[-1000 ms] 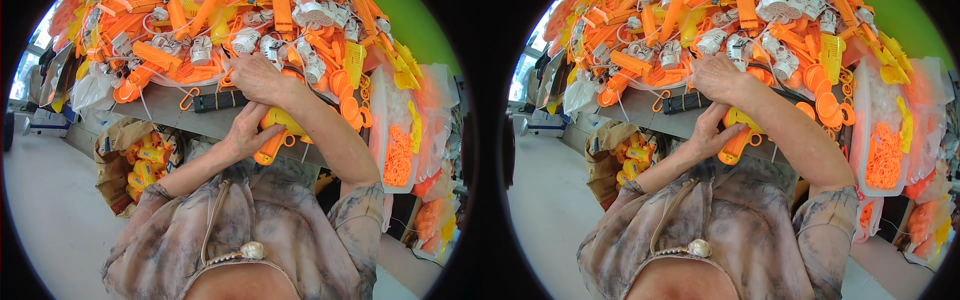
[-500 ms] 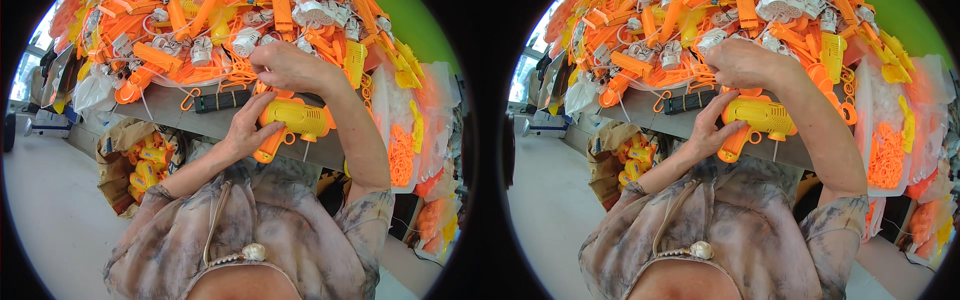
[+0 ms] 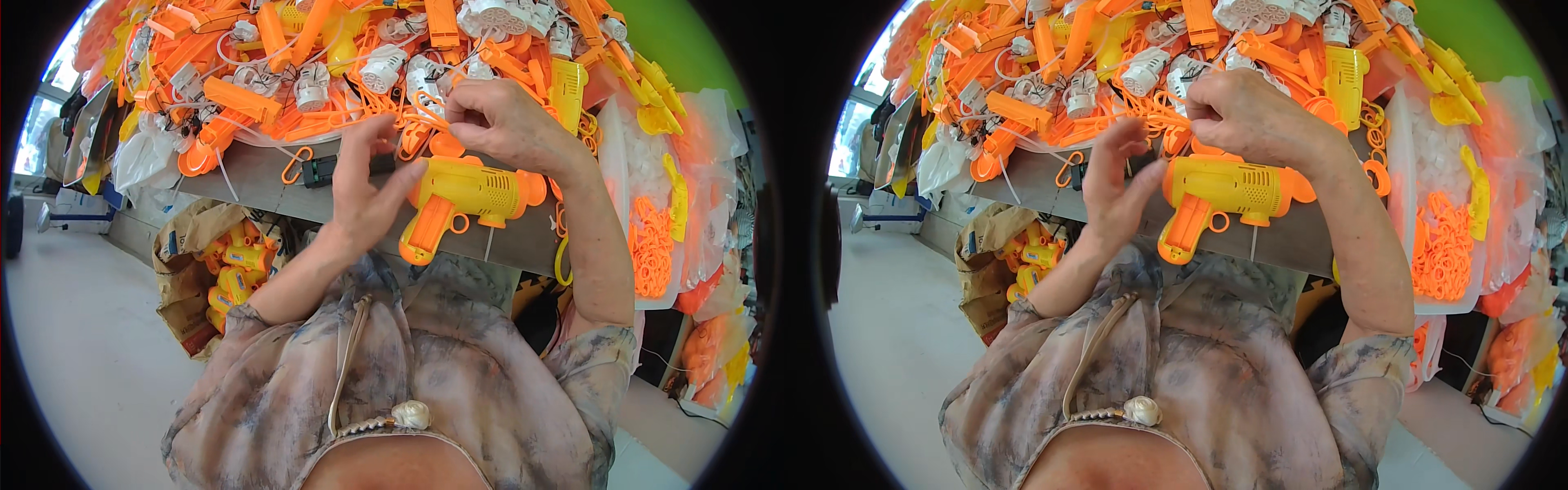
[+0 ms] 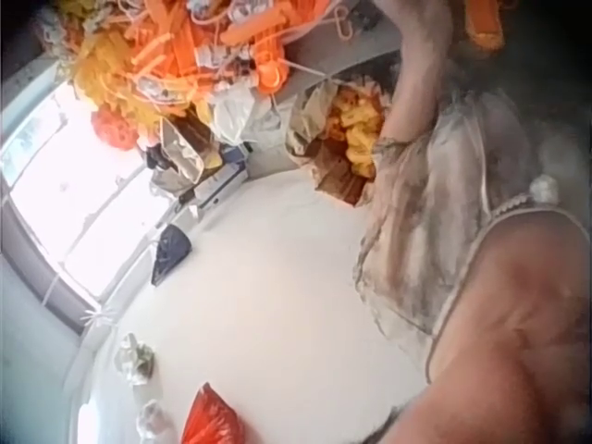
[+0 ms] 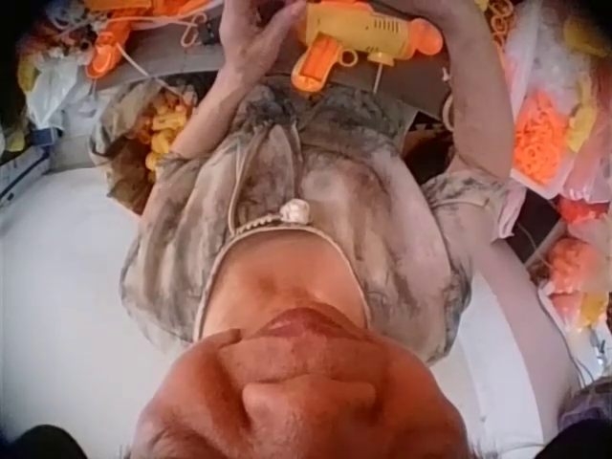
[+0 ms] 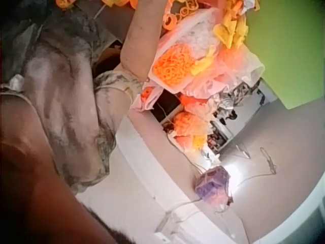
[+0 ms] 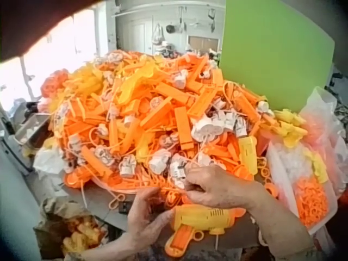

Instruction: Assembling various plastic components of toy bubble guns at a workbench.

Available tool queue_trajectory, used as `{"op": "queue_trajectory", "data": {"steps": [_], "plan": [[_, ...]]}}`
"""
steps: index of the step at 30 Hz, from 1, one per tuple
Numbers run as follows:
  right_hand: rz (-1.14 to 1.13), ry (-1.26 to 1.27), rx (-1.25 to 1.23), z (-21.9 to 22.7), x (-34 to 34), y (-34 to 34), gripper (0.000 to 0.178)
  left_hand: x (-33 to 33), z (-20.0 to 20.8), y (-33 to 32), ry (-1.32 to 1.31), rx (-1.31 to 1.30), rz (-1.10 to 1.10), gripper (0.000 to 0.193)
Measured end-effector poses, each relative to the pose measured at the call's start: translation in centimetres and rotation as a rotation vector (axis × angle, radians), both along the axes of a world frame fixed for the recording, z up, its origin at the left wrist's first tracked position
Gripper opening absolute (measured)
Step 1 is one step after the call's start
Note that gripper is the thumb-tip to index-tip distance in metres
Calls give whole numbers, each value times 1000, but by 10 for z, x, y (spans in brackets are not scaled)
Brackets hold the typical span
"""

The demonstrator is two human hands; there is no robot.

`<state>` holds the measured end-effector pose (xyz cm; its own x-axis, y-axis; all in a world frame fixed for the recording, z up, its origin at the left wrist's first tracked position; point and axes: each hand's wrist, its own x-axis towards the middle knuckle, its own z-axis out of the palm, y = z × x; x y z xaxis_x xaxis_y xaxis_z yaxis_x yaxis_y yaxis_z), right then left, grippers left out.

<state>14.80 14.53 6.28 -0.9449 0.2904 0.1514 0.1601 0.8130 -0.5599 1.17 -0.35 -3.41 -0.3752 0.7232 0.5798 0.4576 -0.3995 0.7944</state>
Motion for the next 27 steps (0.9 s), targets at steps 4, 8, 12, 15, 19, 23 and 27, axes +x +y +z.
{"op": "queue_trajectory", "data": {"steps": [4,8,12,15,19,23,27], "plan": [[-28,-8,-131,3,5,-13,6,-2,23,18,-597,-56,-312,35],[-104,64,-186,5,10,-19,5,-5,30,20,-585,-174,-306,11],[-170,114,-104,5,31,-27,5,-13,34,11,-805,-117,-301,14],[-124,92,33,-3,52,-45,16,-30,43,-6,-760,-179,-348,25],[-168,67,71,-12,64,-68,44,-33,42,-23,-628,-268,-368,23],[-86,68,196,-17,61,-80,45,-15,39,-36,-514,-462,-423,18],[-15,90,265,-18,55,-93,43,0,43,-43,-453,-490,-468,15]]}}
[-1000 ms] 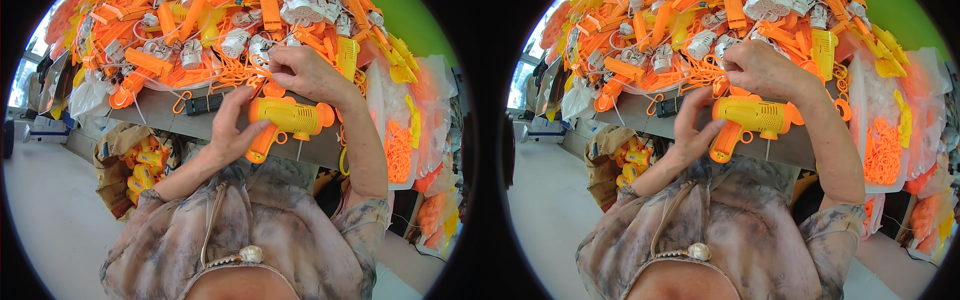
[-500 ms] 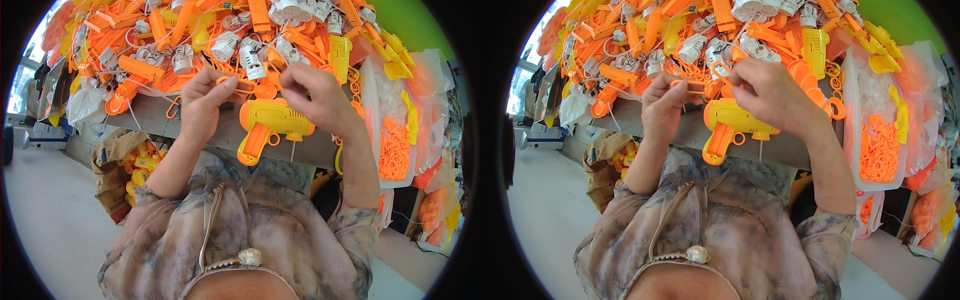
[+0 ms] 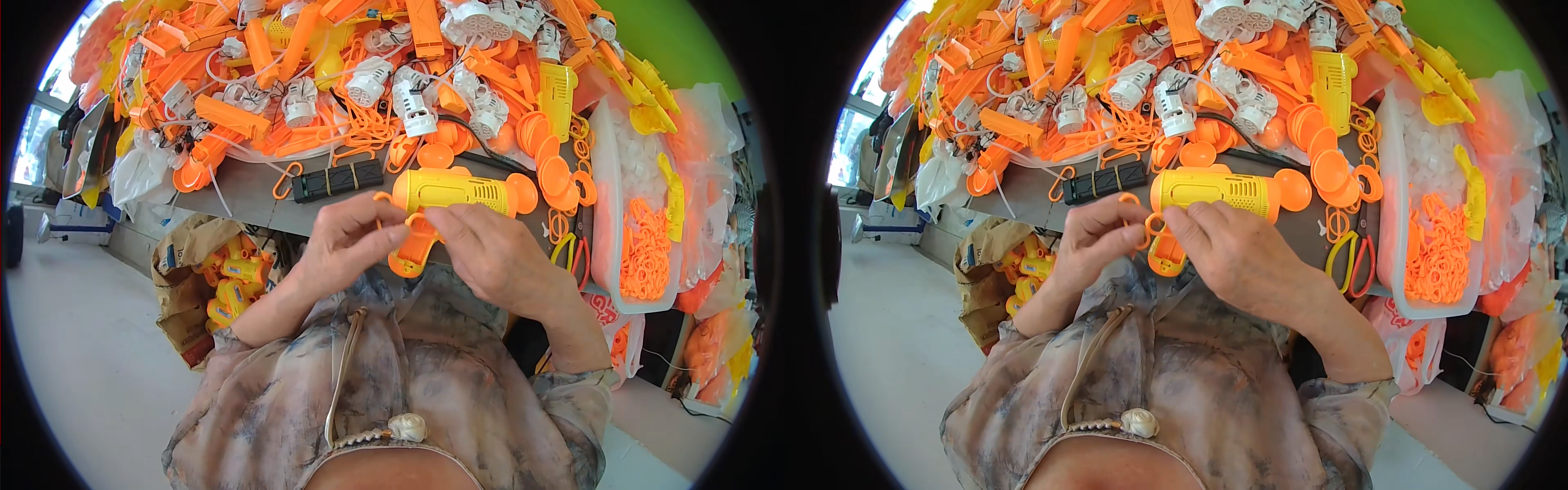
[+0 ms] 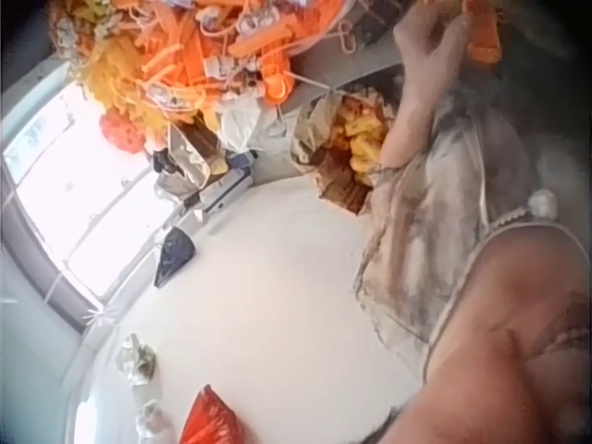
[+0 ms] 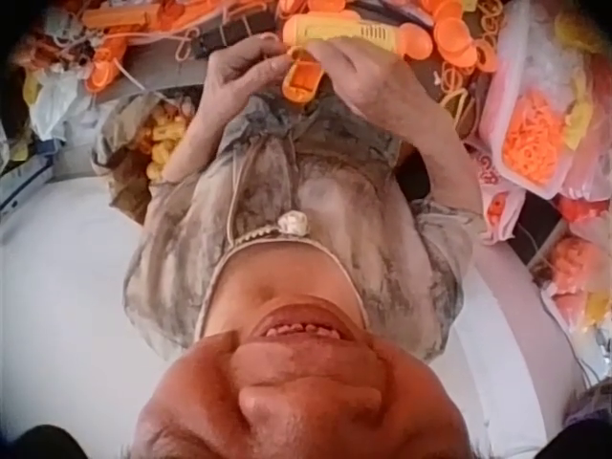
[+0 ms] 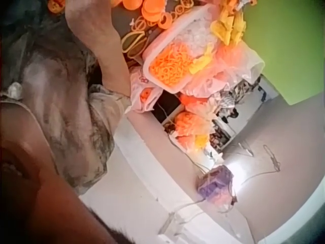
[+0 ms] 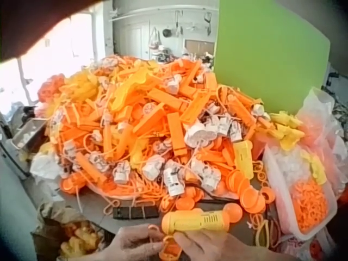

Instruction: Assembling various plastic components of toy bubble guns at a workbench.

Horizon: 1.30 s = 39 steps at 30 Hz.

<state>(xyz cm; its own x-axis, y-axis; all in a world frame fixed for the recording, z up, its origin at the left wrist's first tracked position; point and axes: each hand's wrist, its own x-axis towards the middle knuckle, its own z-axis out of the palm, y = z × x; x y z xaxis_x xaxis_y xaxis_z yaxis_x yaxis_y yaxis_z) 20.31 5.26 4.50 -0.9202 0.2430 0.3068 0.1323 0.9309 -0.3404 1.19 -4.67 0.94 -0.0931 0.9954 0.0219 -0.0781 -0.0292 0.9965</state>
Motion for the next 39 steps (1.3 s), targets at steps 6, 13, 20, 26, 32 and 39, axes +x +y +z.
{"op": "queue_trajectory", "data": {"steps": [6,13,20,26,32,39], "plan": [[-59,-1,46,-13,-4,-18,47,4,-13,-7,-140,-126,17,18],[-211,164,26,-17,-10,-13,36,6,-15,-2,50,55,170,16],[-322,72,-115,-21,-13,14,27,4,-36,25,708,411,358,30],[-322,48,-120,-25,-16,15,25,14,-45,32,681,378,277,37],[-322,24,-89,-26,-16,16,23,16,-54,35,570,290,266,38],[-330,-60,-44,-24,-19,17,21,16,-54,38,445,202,284,36]]}}
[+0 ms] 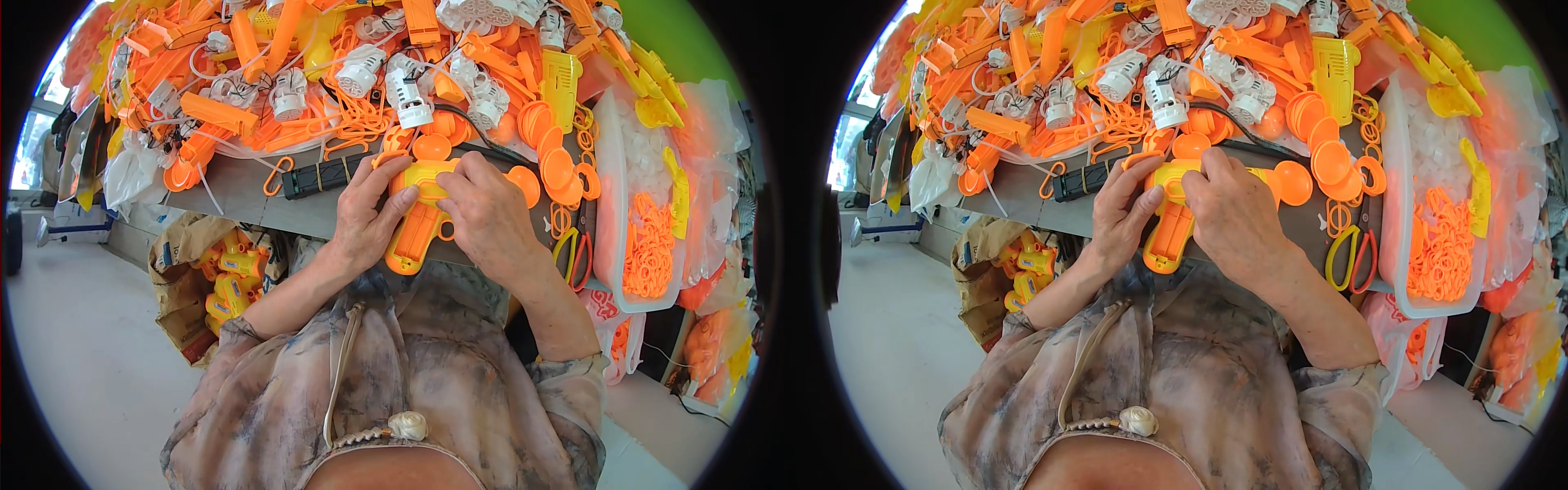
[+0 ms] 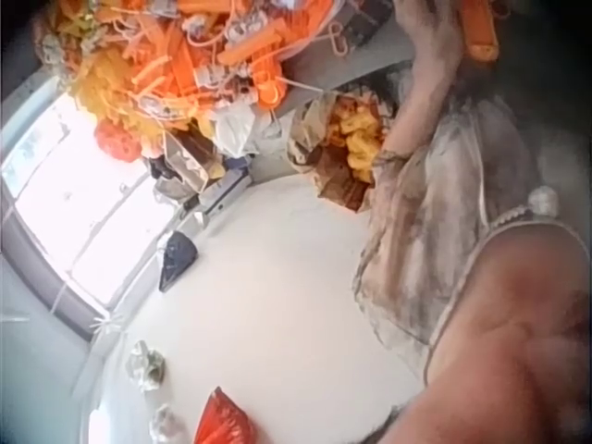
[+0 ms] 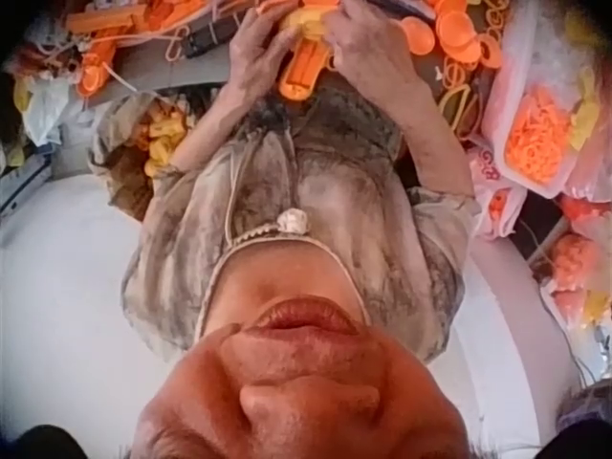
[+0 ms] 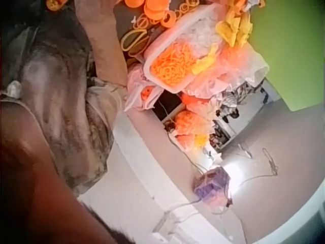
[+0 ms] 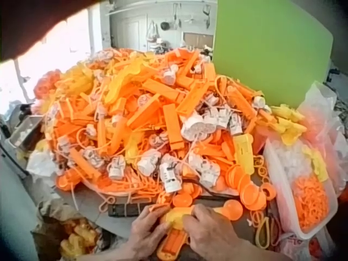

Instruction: Assembling various plastic components of toy bubble guns at a workbench.

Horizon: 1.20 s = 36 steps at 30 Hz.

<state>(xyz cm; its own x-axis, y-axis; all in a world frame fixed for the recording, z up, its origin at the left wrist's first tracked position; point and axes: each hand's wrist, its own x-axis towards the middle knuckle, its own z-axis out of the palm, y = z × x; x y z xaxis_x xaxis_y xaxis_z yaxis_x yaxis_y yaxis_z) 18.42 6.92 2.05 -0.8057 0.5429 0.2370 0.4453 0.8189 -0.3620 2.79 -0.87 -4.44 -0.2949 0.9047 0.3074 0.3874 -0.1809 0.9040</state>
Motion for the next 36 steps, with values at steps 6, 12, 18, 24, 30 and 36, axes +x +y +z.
{"op": "queue_trajectory", "data": {"steps": [6,12,18,24,30,36], "plan": [[32,12,-29,1,2,2,22,-2,-6,4,-31,4,-35,27],[-23,93,-150,4,7,-1,30,1,-2,5,127,123,31,30],[-222,319,-386,4,30,-12,41,4,-3,2,118,122,37,32],[-355,508,-512,-16,66,-44,40,2,-13,2,133,165,79,36],[-379,428,-364,-2,99,-62,31,-4,-3,0,114,341,106,32],[-670,526,-151,30,153,-41,14,-24,10,-13,-231,335,174,20]]}}
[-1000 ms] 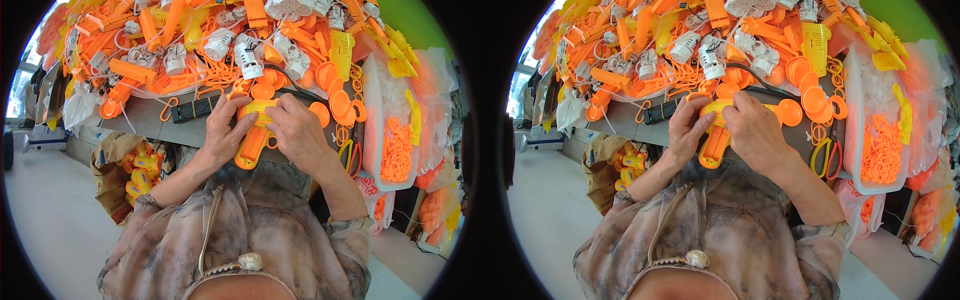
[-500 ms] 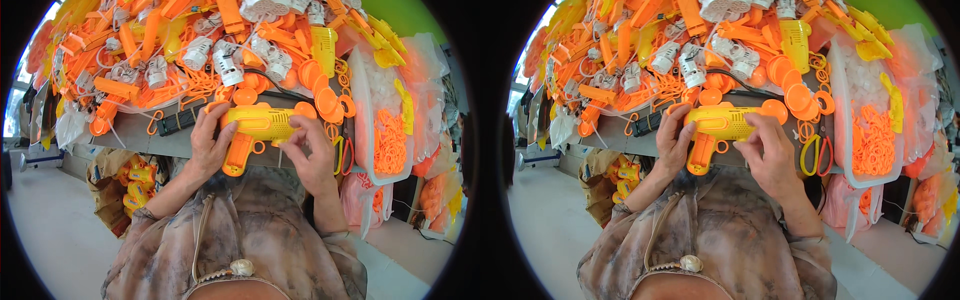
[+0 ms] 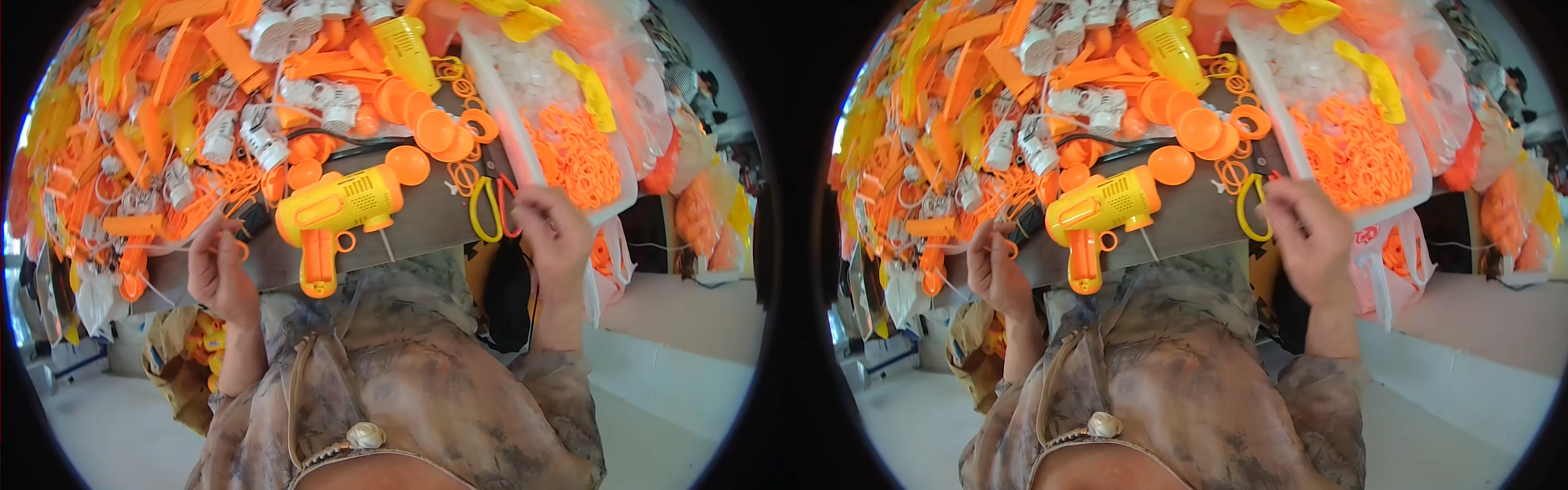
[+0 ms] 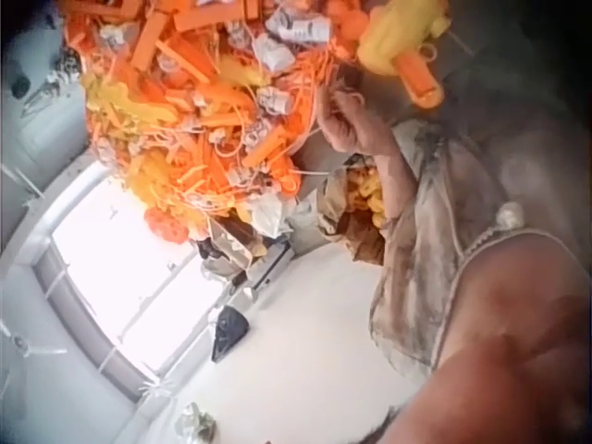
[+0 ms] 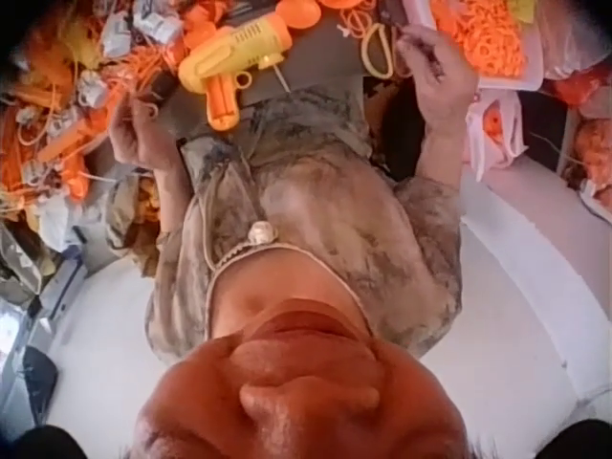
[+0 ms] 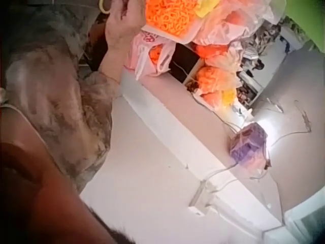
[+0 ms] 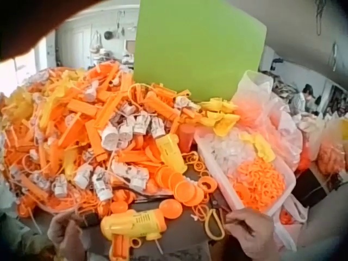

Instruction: Assembling various plastic components of toy bubble guns at a workbench.

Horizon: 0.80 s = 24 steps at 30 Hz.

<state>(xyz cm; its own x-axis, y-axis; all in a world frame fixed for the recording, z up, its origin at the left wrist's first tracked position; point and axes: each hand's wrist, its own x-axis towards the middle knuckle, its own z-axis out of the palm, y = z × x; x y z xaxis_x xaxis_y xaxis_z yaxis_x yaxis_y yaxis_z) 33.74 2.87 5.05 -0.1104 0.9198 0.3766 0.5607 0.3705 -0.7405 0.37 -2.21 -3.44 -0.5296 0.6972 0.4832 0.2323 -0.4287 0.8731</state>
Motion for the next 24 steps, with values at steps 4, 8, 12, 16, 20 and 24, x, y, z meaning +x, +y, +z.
{"op": "queue_trajectory", "data": {"steps": [4,8,12,16,20,24], "plan": [[-258,-137,28,24,55,41,13,-10,5,4,-58,81,-130,29],[-268,-420,-53,25,96,82,18,-9,15,3,-37,29,-137,30],[-145,-576,-183,25,94,104,20,-15,14,-5,-47,-87,-136,27],[-165,-622,-144,22,111,146,20,-31,10,-6,-129,-107,-248,25],[-160,-690,-126,23,125,185,20,-28,23,-8,-442,-98,-344,22],[-171,-667,-149,28,127,209,20,-20,31,-8,-709,-177,-249,22]]}}
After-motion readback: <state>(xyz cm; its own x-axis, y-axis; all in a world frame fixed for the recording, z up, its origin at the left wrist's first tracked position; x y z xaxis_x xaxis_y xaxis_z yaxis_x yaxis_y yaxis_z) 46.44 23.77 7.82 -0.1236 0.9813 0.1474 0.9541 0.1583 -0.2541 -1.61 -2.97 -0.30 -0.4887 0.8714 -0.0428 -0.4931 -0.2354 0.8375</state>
